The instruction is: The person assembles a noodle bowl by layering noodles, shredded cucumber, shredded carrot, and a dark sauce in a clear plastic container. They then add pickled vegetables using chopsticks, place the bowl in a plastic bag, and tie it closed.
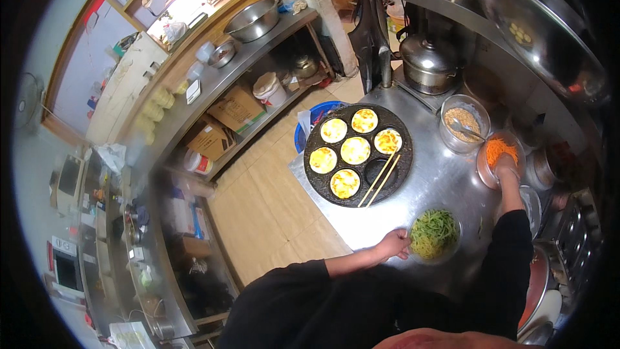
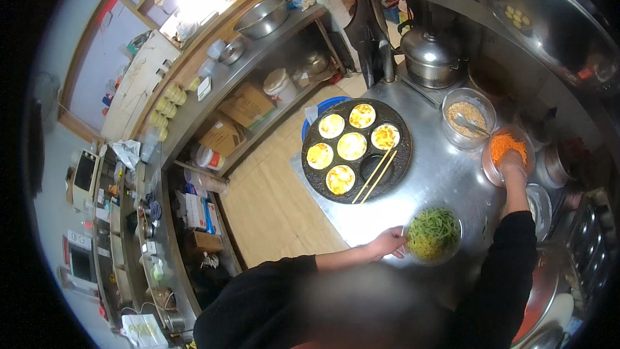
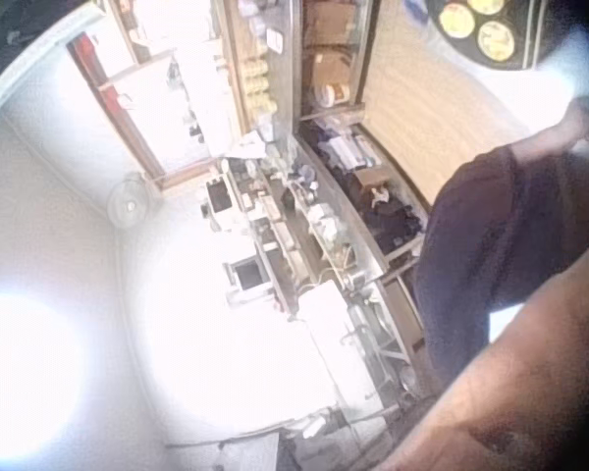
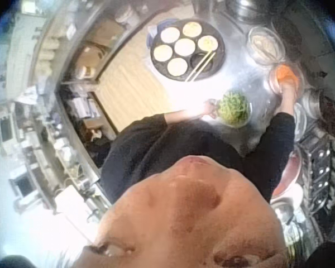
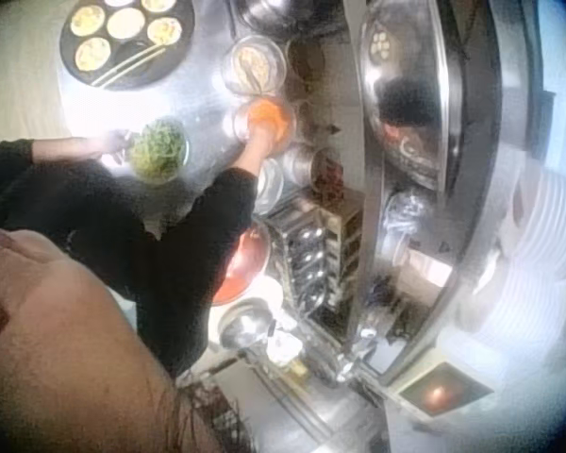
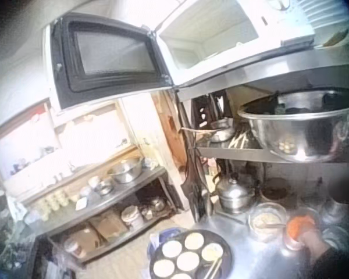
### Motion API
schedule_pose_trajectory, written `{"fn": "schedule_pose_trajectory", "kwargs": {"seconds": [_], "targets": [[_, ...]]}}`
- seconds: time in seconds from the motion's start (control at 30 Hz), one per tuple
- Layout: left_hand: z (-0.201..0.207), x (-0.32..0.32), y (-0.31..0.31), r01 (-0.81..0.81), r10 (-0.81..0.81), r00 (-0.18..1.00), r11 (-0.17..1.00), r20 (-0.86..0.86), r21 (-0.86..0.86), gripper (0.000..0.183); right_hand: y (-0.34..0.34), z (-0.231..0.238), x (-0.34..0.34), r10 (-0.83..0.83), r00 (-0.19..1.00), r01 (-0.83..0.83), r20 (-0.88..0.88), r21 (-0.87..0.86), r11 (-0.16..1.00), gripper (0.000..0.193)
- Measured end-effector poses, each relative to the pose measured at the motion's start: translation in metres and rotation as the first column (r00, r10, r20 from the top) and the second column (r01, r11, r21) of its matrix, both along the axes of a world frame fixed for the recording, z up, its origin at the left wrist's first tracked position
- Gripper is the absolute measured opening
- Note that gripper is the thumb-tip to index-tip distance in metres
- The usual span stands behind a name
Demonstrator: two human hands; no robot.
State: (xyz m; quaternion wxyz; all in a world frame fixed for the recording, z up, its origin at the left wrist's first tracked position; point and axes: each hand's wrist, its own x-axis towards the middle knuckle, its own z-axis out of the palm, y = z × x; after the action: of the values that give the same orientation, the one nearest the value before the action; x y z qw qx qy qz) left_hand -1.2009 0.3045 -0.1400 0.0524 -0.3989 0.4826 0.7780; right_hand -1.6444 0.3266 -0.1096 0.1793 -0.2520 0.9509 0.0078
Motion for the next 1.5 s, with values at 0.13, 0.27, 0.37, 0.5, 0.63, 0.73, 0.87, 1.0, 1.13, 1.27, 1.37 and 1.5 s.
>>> {"fn": "schedule_pose_trajectory", "kwargs": {"seconds": [0.13, 0.27, 0.37, 0.5, 0.63, 0.73, 0.87, 1.0, 1.13, 1.27, 1.37, 1.5], "targets": [[0.009, 0.002, 0.002, -0.081, 0.081, 0.997, 0.996, -0.005, 0.027, 0.012, 0.017, -0.015, -0.01, -0.044, 0.997, 0.021, -0.067, -0.305, 0.952, 0.039], [0.019, 0.006, -0.008, 0.076, -0.077, 0.997, 0.996, 0.016, 0.048, 0.019, 0.04, -0.012, -0.016, -0.1, 0.984, 0.012, -0.146, -0.508, 0.861, 0.03], [0.026, 0.003, -0.009, 0.074, -0.071, 0.996, 0.995, -0.045, 0.07, 0.02, 0.052, 0.002, -0.019, 0.058, 0.949, -0.132, -0.31, -0.222, 0.966, 0.03], [0.037, -0.004, -0.009, 0.01, -0.012, 0.999, 0.999, 0.032, 0.045, 0.018, 0.043, 0.017, -0.004, -0.033, 0.991, 0.001, -0.129, -0.24, 0.971, 0.038], [0.038, -0.005, -0.009, 0.031, -0.033, 0.999, 0.998, 0.03, 0.059, 0.018, 0.019, 0.016, 0.017, 0.06, 0.987, -0.083, -0.147, -0.161, 0.983, 0.04], [0.035, -0.003, -0.009, 0.029, -0.031, 0.999, 0.998, 0.02, 0.059, 0.018, 0.01, 0.017, 0.019, 0.116, 0.984, -0.134, -0.138, -0.127, 0.983, 0.041], [0.032, -0.002, -0.008, 0.013, -0.013, 1.0, 0.999, 0.009, 0.052, 0.016, 0.022, 0.027, -0.002, -0.041, 0.999, 0.034, -0.022, -0.266, 0.963, 0.045], [0.031, -0.003, -0.008, 0.06, -0.06, 0.998, 0.998, 0.017, 0.033, 0.018, 0.045, 0.023, -0.019, -0.121, 0.976, 0.204, 0.178, -0.585, 0.785, 0.042], [0.029, -0.005, -0.007, 0.051, -0.051, 0.999, 0.998, -0.006, 0.038, 0.017, 0.049, 0.009, -0.018, -0.107, 0.982, 0.014, -0.156, -0.503, 0.864, 0.042], [0.03, -0.006, -0.007, 0.048, -0.046, 0.998, 0.998, -0.037, 0.045, 0.017, 0.049, 0.01, -0.016, -0.136, 0.989, 0.144, 0.061, -0.635, 0.759, 0.044], [0.036, -0.008, -0.008, 0.04, -0.038, 0.999, 0.998, -0.039, 0.05, 0.015, 0.052, 0.023, -0.007, -0.109, 0.954, 0.29, 0.279, -0.767, 0.572, 0.038], [0.041, -0.01, -0.009, 0.068, -0.068, 0.997, 0.998, 0.046, 0.001, 0.02, 0.063, 0.062, 0.028, 0.056, 0.881, 0.433, 0.47, -0.848, 0.304, 0.026]]}}
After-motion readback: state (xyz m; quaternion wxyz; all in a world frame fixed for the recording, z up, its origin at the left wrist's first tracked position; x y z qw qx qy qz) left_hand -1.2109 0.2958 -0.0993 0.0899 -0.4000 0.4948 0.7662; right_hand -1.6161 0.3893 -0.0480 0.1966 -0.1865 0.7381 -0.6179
